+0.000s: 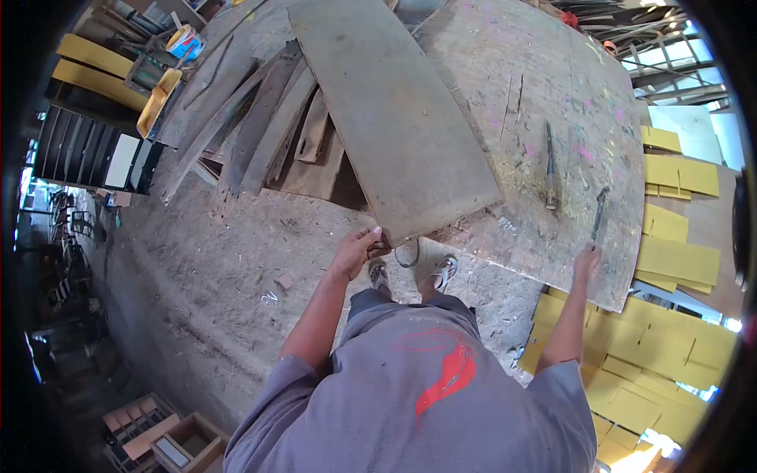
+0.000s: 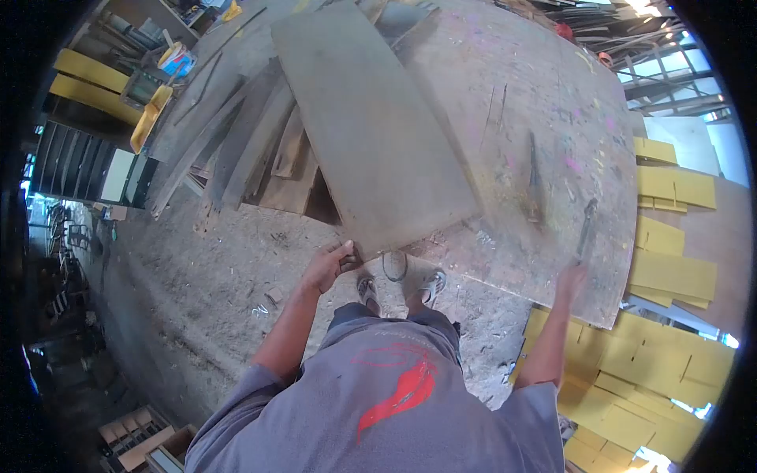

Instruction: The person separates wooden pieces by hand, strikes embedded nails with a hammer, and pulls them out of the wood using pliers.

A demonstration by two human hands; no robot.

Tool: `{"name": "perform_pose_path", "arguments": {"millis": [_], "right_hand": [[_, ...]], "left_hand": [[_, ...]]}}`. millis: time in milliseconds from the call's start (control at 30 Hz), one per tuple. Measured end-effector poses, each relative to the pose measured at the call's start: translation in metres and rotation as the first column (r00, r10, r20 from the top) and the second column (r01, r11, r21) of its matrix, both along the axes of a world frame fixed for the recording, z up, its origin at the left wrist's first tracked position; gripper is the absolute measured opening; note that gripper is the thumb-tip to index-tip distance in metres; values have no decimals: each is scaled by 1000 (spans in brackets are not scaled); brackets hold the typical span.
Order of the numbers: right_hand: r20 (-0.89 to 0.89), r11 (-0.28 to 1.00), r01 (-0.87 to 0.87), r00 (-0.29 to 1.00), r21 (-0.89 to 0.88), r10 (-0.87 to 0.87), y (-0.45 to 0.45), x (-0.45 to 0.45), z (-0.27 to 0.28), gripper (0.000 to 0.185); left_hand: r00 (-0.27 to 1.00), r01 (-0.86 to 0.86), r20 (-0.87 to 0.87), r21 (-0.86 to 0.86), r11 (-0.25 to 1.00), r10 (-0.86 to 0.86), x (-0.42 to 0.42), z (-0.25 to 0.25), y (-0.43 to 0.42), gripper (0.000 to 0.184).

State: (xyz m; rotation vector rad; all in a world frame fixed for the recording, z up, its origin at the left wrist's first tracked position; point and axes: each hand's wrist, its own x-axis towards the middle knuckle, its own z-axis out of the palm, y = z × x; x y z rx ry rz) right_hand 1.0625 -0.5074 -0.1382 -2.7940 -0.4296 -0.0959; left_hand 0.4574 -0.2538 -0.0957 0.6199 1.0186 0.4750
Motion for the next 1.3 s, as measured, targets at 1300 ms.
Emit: {"name": "perform_pose_path", "arguments": {"millis": [1300], "right_hand": [[-142,693,-649,690,313,710,17,-451,81,26]], "left_hand": [[972,28,-224,399,916,68,38,-31,75,31]]}}
